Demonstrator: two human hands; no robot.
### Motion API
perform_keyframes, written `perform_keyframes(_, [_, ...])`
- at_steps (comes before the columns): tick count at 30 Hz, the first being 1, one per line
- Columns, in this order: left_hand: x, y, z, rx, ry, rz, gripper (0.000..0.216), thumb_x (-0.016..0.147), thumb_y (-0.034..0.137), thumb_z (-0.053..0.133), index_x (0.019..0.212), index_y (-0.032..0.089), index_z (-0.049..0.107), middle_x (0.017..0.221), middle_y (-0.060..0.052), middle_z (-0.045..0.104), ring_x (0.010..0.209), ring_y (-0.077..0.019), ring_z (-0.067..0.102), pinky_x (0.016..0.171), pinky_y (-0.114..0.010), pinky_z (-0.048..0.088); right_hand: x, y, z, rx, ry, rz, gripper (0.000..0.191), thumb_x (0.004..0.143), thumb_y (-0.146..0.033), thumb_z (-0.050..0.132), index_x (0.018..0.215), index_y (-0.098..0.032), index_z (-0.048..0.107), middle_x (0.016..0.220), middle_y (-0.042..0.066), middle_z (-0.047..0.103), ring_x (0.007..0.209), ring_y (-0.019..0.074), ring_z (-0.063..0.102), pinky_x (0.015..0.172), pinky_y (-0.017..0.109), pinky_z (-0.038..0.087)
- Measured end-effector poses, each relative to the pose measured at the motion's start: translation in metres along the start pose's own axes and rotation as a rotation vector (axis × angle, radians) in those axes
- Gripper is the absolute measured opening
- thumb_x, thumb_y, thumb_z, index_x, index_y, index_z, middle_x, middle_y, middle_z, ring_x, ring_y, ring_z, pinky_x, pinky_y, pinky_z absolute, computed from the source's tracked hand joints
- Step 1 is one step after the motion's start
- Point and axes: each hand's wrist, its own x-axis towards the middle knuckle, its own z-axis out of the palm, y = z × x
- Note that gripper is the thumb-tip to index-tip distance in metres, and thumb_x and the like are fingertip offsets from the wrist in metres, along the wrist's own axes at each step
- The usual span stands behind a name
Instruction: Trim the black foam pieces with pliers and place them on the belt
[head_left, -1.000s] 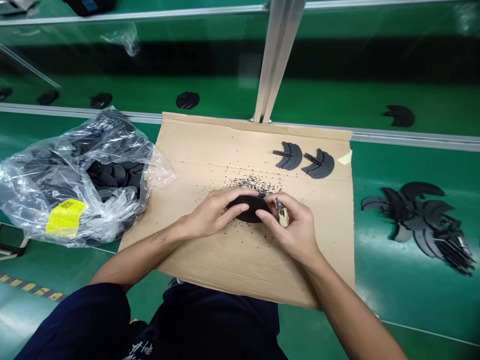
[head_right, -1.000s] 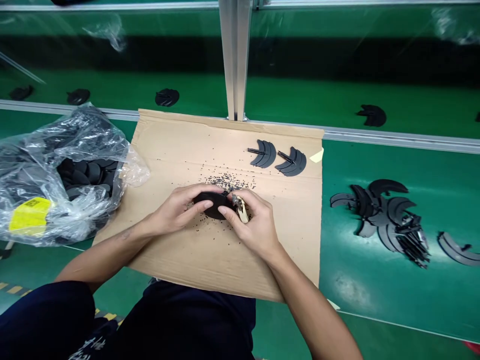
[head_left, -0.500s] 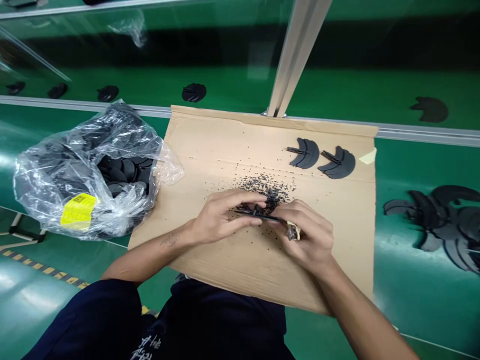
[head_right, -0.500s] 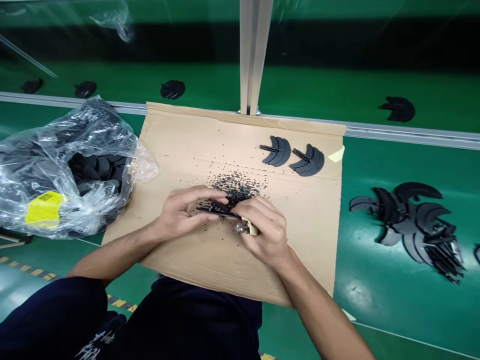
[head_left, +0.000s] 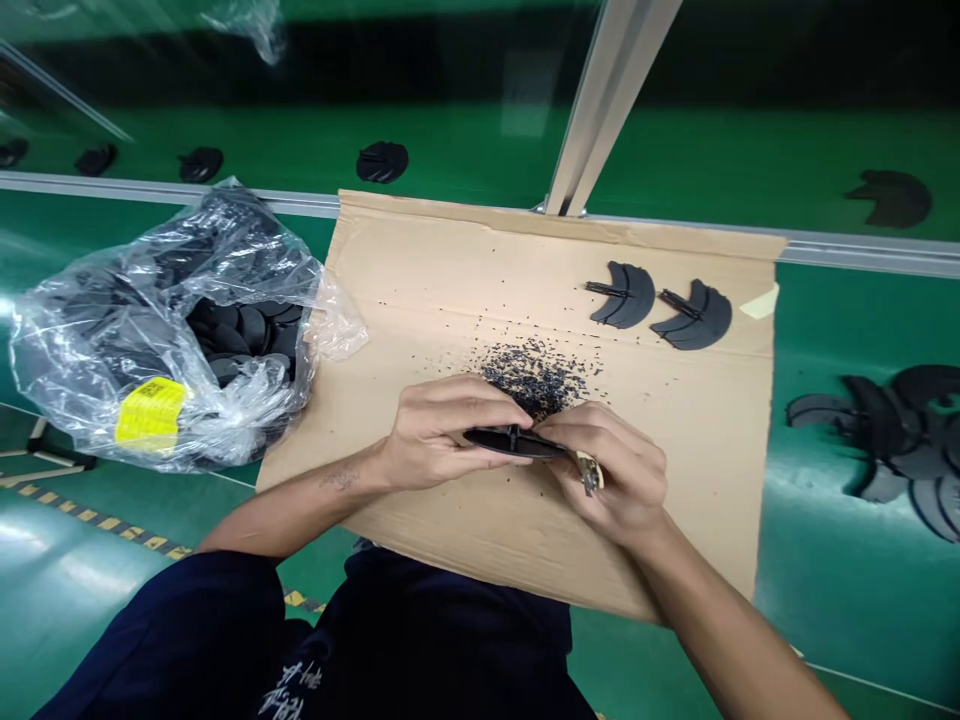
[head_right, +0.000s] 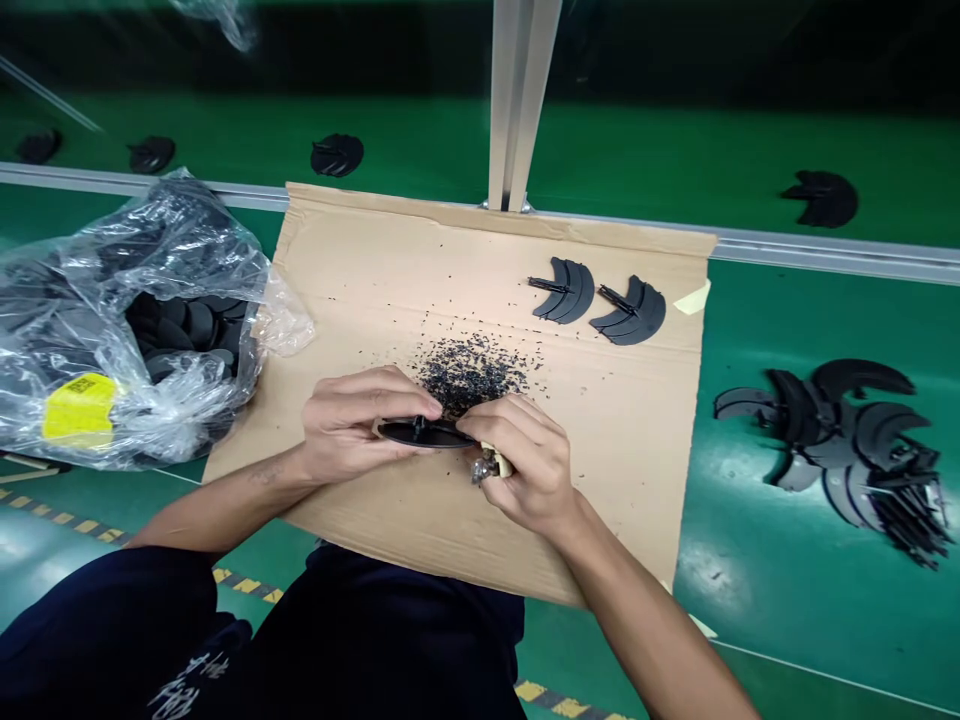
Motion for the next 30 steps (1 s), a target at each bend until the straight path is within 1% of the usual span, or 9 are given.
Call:
perform_keyframes(3, [-0.0001,-0.0001,-0.0005,0.048,0.006,0.008,0.022,0.085,0.023,0.079,0.106,0.019,0.075,0.088,-0.004,0.078,0.079,-0.0131,0.073,0.071,-0.024,0.062,0.0001,-0.0017,0.0002,0.020,0.006,0.033,0.021,0.087,-0.013,0.064,0.105,-0.024,0.069,0.088,0.007,0.074,0.075,0.0204,0.071,0.067,0.035,0.059])
perform_keyframes(7, [0.0006,-0.0005,-0.0004,0.068,-0.024,0.021,0.018,0.090,0.023,0.074,0.108,0.017,0.074,0.095,-0.007,0.079,0.086,-0.0152,0.074,0.078,-0.028,0.063,-0.0005,-0.0013,0.0003,0.002,0.010,0.031,0.019,0.087,-0.012,0.065,0.101,-0.024,0.069,0.085,0.006,0.073,0.074,0.0199,0.070,0.065,0.034,0.059])
perform_keyframes(11, [0.0007,0.0019,0.0005,0.076,-0.002,0.002,0.017,0.084,0.022,0.081,0.099,0.017,0.074,0.085,-0.004,0.078,0.077,-0.0132,0.073,0.071,-0.024,0.061,-0.0010,-0.0012,0.0008,0.036,0.003,0.059,0.017,0.088,-0.012,0.064,0.101,-0.022,0.068,0.084,0.007,0.072,0.073,0.0196,0.070,0.065,0.034,0.059])
perform_keyframes(13, [0.0005,0.0024,0.0009,0.079,0.007,-0.020,0.017,0.084,0.022,0.080,0.100,0.018,0.075,0.084,-0.004,0.078,0.076,-0.0128,0.072,0.070,-0.024,0.060,-0.0010,-0.0020,0.0013,0.058,0.009,0.069,0.018,0.087,-0.010,0.065,0.100,-0.022,0.068,0.084,0.006,0.072,0.074,0.0193,0.070,0.066,0.034,0.058])
perform_keyframes(19, [0.0009,-0.0005,-0.0002,-0.100,-0.078,-0.104,0.029,0.091,0.041,0.072,0.111,0.020,0.074,0.098,-0.007,0.078,0.094,-0.0178,0.072,0.085,-0.034,0.061,0.0026,-0.0049,0.0021,0.147,0.073,0.094,0.019,0.084,-0.007,0.072,0.095,-0.023,0.069,0.083,0.004,0.072,0.074,0.0175,0.069,0.065,0.031,0.057])
perform_keyframes(22, [-0.0006,-0.0006,0.0005,-0.068,-0.068,-0.136,0.023,0.090,0.030,0.074,0.111,0.020,0.074,0.097,-0.007,0.078,0.092,-0.0162,0.072,0.084,-0.030,0.060,0.0042,-0.0055,0.0020,0.135,0.082,0.101,0.019,0.084,-0.008,0.073,0.096,-0.022,0.069,0.084,0.004,0.072,0.074,0.0169,0.069,0.067,0.031,0.057])
perform_keyframes(25, [-0.0017,-0.0008,0.0009,-0.020,-0.051,-0.061,0.023,0.090,0.018,0.073,0.113,0.020,0.074,0.097,-0.007,0.077,0.091,-0.0151,0.071,0.083,-0.028,0.059,0.0042,-0.0061,0.0014,0.066,0.077,0.077,0.023,0.083,-0.013,0.076,0.102,-0.021,0.070,0.093,0.008,0.074,0.080,0.0197,0.071,0.070,0.034,0.059])
perform_keyframes(27, [-0.0007,-0.0015,-0.0004,-0.051,-0.085,-0.045,0.027,0.090,0.025,0.075,0.117,0.020,0.073,0.098,-0.008,0.077,0.091,-0.0155,0.071,0.082,-0.029,0.059,0.0042,-0.0064,0.0004,0.041,0.092,0.054,0.023,0.083,-0.013,0.075,0.103,-0.022,0.070,0.095,0.009,0.074,0.081,0.0203,0.071,0.071,0.035,0.059])
perform_keyframes(30, [0.0023,-0.0032,-0.0050,-0.243,-0.203,-0.183,0.043,0.096,0.053,0.060,0.116,0.018,0.075,0.101,-0.011,0.077,0.092,-0.0173,0.071,0.081,-0.030,0.059,0.0052,-0.0071,-0.0020,0.072,0.095,0.033,0.021,0.084,-0.008,0.071,0.099,-0.022,0.070,0.093,0.007,0.073,0.079,0.0188,0.070,0.071,0.034,0.059])
